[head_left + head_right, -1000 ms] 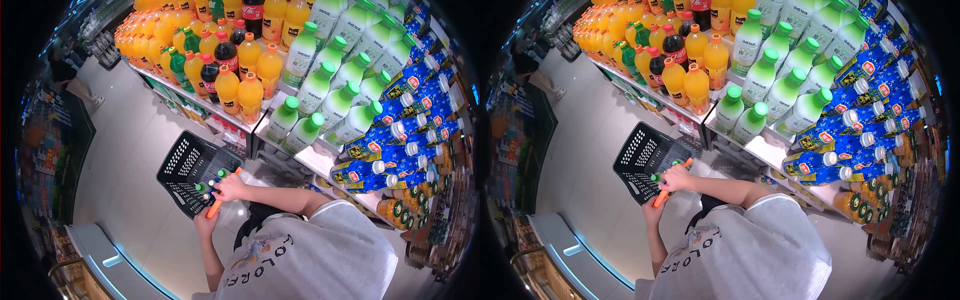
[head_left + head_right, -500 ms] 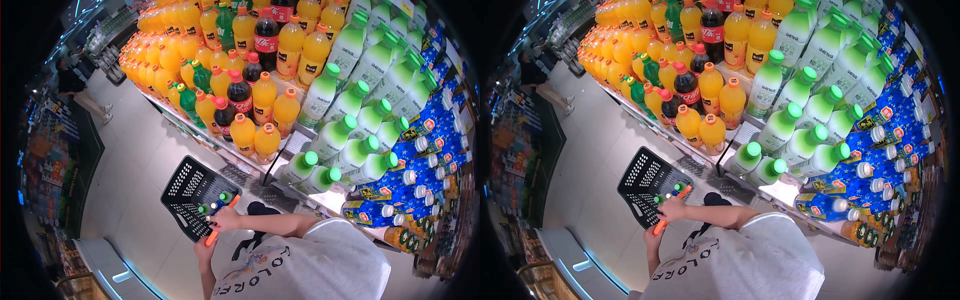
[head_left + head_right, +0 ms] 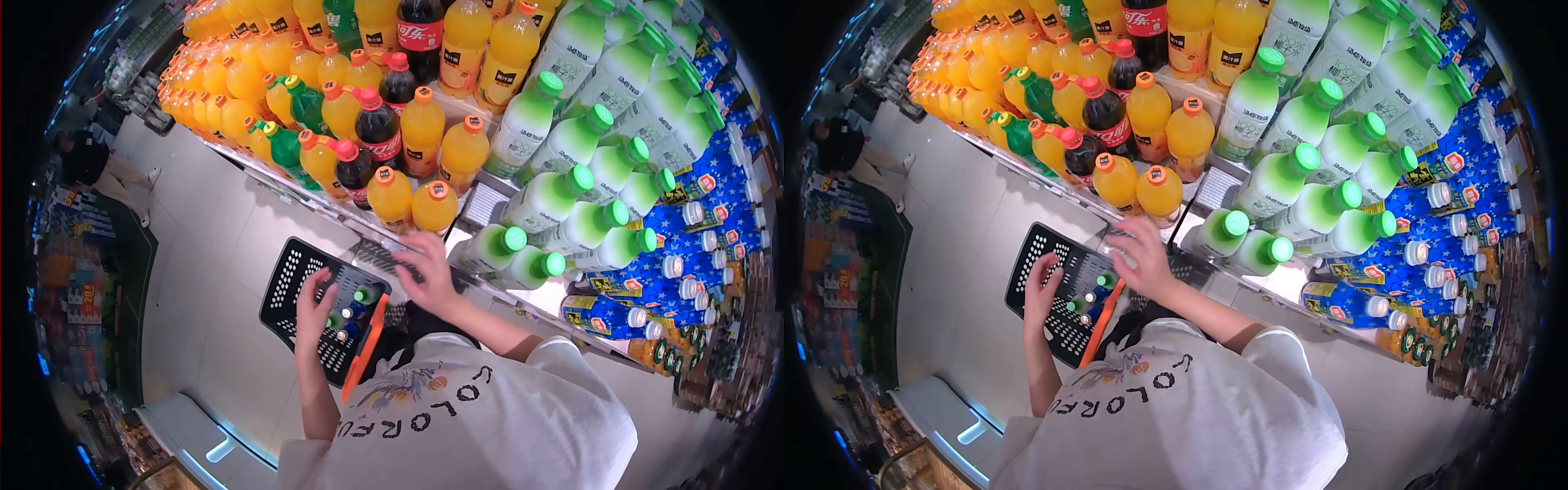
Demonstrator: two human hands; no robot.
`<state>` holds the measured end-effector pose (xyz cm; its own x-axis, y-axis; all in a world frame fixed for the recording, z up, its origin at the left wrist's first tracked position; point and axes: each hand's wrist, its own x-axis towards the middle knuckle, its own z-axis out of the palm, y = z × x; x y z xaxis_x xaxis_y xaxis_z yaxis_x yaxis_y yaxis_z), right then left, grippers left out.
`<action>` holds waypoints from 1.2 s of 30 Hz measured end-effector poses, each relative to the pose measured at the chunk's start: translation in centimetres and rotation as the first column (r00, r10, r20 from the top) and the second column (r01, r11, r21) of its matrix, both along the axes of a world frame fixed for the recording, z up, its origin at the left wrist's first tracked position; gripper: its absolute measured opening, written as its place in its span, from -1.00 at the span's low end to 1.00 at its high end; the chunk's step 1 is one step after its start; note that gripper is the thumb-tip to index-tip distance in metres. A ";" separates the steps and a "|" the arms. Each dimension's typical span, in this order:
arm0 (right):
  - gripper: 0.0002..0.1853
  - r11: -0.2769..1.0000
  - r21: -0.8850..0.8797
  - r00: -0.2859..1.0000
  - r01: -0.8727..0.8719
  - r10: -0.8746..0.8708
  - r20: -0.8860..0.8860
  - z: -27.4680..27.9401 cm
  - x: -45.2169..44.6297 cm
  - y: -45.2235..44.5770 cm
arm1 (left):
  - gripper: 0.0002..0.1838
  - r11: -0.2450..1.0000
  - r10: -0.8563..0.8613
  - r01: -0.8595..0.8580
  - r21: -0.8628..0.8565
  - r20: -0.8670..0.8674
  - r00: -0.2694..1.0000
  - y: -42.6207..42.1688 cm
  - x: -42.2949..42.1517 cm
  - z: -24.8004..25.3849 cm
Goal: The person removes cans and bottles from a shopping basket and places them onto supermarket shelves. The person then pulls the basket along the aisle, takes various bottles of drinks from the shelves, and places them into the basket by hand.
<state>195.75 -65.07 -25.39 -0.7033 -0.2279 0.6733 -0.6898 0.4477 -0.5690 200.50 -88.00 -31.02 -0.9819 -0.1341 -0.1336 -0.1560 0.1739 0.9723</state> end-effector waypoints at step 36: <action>-0.91 0.979 -0.199 0.993 0.052 -0.028 0.119 2.4 -5.1 3.2 | -0.88 0.883 0.433 -0.206 0.421 -0.567 0.701 1.7 -4.0 9.3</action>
<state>190.61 -61.88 -22.97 -0.7842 -0.0659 0.6170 -0.5987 0.3415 -0.7245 196.51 -86.27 -21.68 -0.7517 -0.5201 0.4054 0.5190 -0.0873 0.8503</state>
